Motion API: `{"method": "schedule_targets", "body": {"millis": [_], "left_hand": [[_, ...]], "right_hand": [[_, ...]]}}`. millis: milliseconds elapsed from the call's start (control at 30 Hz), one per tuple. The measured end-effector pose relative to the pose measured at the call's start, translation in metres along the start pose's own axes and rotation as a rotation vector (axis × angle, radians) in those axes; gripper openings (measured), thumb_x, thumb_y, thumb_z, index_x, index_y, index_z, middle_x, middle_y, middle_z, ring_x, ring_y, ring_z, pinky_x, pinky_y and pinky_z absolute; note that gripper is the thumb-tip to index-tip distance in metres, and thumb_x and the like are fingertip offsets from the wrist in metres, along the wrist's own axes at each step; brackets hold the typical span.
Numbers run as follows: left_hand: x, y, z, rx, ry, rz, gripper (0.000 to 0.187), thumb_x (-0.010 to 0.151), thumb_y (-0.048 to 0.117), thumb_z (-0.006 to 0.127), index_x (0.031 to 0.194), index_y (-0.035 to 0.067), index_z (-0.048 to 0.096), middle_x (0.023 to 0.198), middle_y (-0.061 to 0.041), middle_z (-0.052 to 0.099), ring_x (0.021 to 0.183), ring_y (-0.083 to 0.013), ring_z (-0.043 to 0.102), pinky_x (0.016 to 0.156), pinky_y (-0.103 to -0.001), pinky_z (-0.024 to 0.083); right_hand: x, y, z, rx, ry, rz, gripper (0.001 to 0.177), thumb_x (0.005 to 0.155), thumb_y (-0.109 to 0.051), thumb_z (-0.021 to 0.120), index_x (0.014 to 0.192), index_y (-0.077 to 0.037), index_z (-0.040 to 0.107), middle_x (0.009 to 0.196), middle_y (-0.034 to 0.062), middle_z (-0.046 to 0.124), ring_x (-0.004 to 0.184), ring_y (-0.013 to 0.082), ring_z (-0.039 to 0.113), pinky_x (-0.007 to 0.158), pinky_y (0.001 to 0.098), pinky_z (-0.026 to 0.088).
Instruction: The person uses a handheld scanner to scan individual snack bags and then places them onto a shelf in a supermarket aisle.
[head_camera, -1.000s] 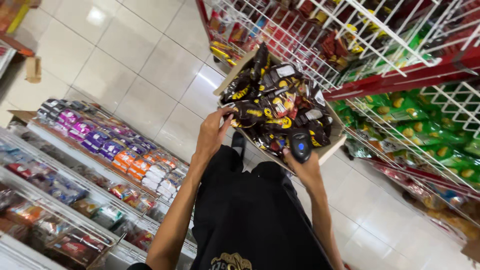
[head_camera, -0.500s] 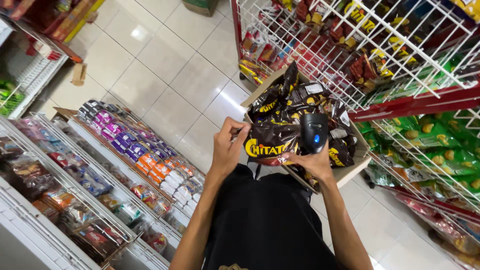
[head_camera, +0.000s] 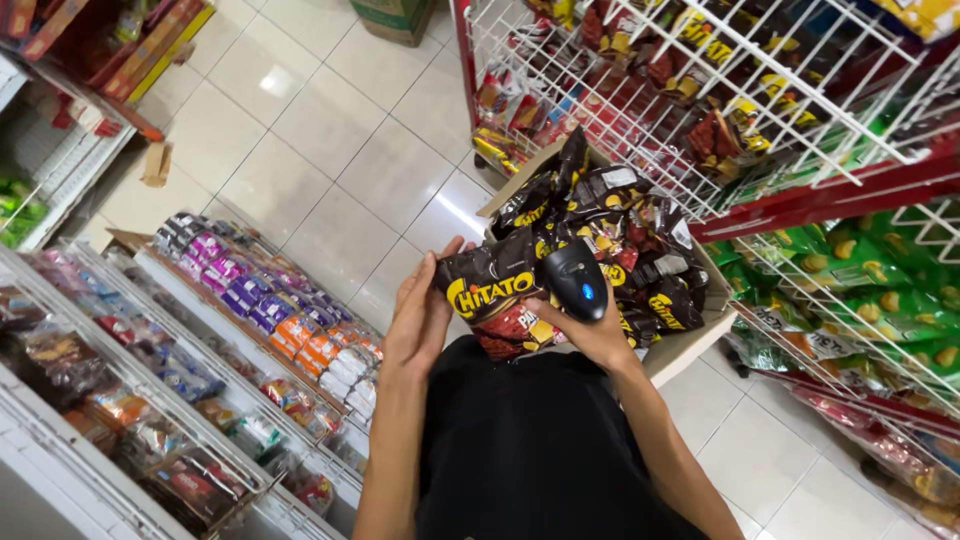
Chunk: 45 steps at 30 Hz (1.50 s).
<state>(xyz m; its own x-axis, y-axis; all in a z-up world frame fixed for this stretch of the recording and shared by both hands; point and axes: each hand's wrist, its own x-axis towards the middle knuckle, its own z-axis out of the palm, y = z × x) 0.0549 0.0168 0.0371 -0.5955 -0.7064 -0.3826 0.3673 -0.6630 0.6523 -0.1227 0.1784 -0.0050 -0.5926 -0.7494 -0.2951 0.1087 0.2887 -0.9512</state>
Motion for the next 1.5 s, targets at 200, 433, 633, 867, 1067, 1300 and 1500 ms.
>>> {"method": "schedule_targets", "body": {"millis": [200, 433, 633, 867, 1067, 1300, 1500], "left_hand": [[0.014, -0.030, 0.020, 0.003, -0.105, -0.115, 0.032, 0.106, 0.028, 0.055, 0.115, -0.002, 0.063, 0.134, -0.020, 0.067, 0.125, -0.0245, 0.062, 0.113, -0.040, 0.044], [0.027, -0.051, 0.069, 0.603, -0.366, -0.025, 0.021, 0.102, 0.014, 0.061, 0.113, -0.001, 0.071, 0.127, -0.013, 0.073, 0.117, -0.0172, 0.066, 0.105, -0.033, 0.048], [0.034, -0.061, 0.108, 0.895, -0.610, 0.044, 0.015, 0.097, 0.007, 0.067, 0.108, -0.003, 0.072, 0.120, -0.010, 0.075, 0.113, -0.0143, 0.066, 0.097, -0.028, 0.050], [0.039, -0.072, 0.137, 0.976, -0.736, 0.166, 0.011, 0.096, 0.005, 0.070, 0.101, -0.004, 0.068, 0.106, -0.008, 0.075, 0.102, -0.0136, 0.066, 0.093, -0.027, 0.050], [0.041, -0.082, 0.142, 1.026, -0.714, 0.232, 0.012, 0.101, 0.008, 0.066, 0.107, -0.001, 0.068, 0.107, -0.006, 0.072, 0.103, -0.0137, 0.063, 0.093, -0.026, 0.047], [0.022, -0.087, 0.159, 1.072, -0.811, 0.177, 0.036, 0.095, 0.014, 0.074, 0.125, 0.002, 0.060, 0.124, -0.007, 0.064, 0.115, -0.0178, 0.063, 0.106, -0.032, 0.049], [-0.011, -0.098, 0.170, 1.057, -1.334, 0.023, 0.085, 0.083, 0.020, 0.083, 0.153, 0.005, 0.036, 0.152, -0.014, 0.048, 0.141, -0.0270, 0.048, 0.118, -0.040, 0.037]], "right_hand": [[-0.016, 0.008, -0.039, 0.003, 0.099, 0.008, 0.054, 0.069, -0.022, 0.095, 0.112, -0.005, 0.068, 0.098, 0.0009, 0.069, 0.086, 0.0111, 0.065, 0.078, 0.0292, 0.057], [-0.052, 0.027, -0.094, 0.178, 0.177, -0.074, 0.047, 0.080, -0.012, 0.089, 0.122, -0.003, 0.069, 0.109, 0.0054, 0.074, 0.100, 0.0133, 0.069, 0.090, 0.0323, 0.059], [-0.086, 0.040, -0.115, 0.213, 0.372, -0.022, 0.049, 0.078, -0.013, 0.089, 0.121, -0.005, 0.067, 0.106, 0.0018, 0.073, 0.095, 0.0095, 0.068, 0.080, 0.0273, 0.059], [-0.105, 0.024, -0.104, 0.223, 0.577, 0.088, 0.049, 0.072, -0.015, 0.091, 0.115, -0.006, 0.068, 0.092, -0.0027, 0.071, 0.071, 0.0073, 0.059, 0.055, 0.0254, 0.050], [-0.120, 0.024, -0.085, 0.116, 0.715, -0.157, 0.042, 0.076, -0.016, 0.095, 0.107, -0.005, 0.069, 0.091, -0.0023, 0.069, 0.081, 0.0057, 0.061, 0.071, 0.0252, 0.053], [-0.147, 0.019, -0.078, 0.297, 1.096, -0.032, 0.033, 0.079, -0.014, 0.090, 0.106, -0.004, 0.073, 0.092, -0.0008, 0.073, 0.081, 0.0085, 0.066, 0.072, 0.0282, 0.056], [-0.143, 0.025, -0.058, 0.673, 1.306, -0.152, 0.033, 0.094, -0.011, 0.078, 0.122, -0.001, 0.066, 0.111, 0.0052, 0.072, 0.100, 0.0119, 0.070, 0.089, 0.0311, 0.058]]}}
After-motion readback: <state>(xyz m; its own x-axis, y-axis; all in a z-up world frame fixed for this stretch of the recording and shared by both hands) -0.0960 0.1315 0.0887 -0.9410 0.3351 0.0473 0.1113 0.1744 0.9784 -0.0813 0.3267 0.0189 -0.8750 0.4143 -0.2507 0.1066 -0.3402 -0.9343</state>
